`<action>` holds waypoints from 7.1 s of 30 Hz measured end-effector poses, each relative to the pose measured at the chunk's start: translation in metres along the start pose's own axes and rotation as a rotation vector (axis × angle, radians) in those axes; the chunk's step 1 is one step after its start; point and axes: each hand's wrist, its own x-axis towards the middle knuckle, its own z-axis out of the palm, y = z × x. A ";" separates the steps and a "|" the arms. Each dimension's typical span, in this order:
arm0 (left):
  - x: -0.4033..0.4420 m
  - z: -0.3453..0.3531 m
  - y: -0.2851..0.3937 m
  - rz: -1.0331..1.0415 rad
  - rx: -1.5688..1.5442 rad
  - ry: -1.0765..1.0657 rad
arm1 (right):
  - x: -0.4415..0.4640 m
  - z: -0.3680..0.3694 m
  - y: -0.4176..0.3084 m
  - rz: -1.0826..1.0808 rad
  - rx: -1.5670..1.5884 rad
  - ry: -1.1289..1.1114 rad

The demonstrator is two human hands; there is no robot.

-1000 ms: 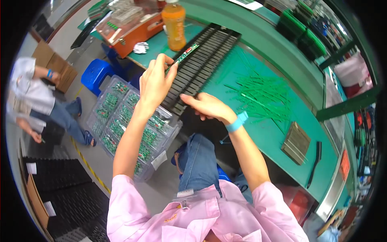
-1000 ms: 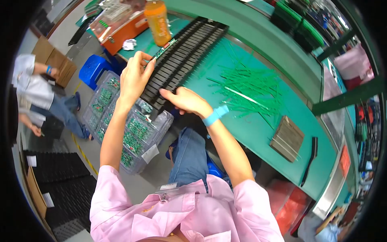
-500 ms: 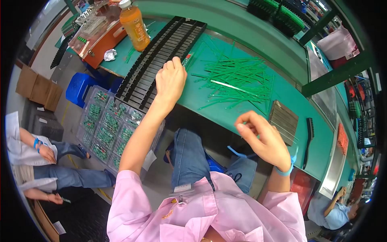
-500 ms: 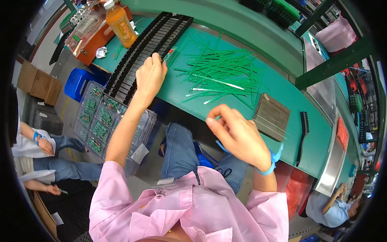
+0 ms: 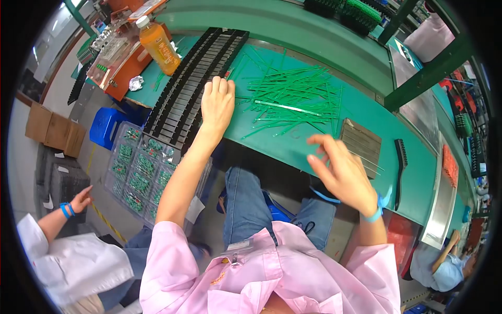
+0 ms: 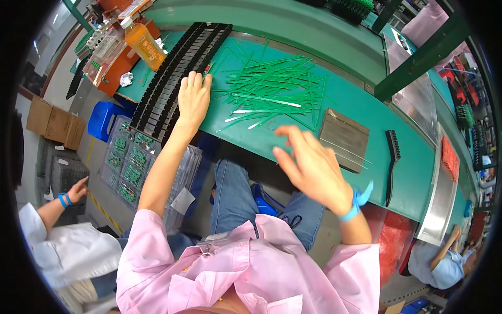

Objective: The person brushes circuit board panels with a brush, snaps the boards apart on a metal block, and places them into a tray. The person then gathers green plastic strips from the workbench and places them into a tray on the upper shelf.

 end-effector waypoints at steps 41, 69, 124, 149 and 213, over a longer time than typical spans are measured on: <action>0.089 0.050 0.023 -0.432 -0.861 -0.631 | 0.143 -0.011 0.143 0.522 -0.037 -0.208; 0.131 0.093 -0.037 0.506 -0.836 -0.640 | 0.102 -0.042 0.139 0.827 0.609 0.613; 0.075 -0.012 0.078 -0.264 -0.847 -0.529 | 0.124 0.055 0.023 0.984 1.015 0.317; 0.090 -0.024 0.115 -0.464 -0.952 -0.912 | 0.168 0.055 0.020 1.005 1.324 0.454; 0.586 -0.146 -0.142 0.170 -0.340 0.007 | 0.352 -0.407 -0.148 -0.136 2.044 0.076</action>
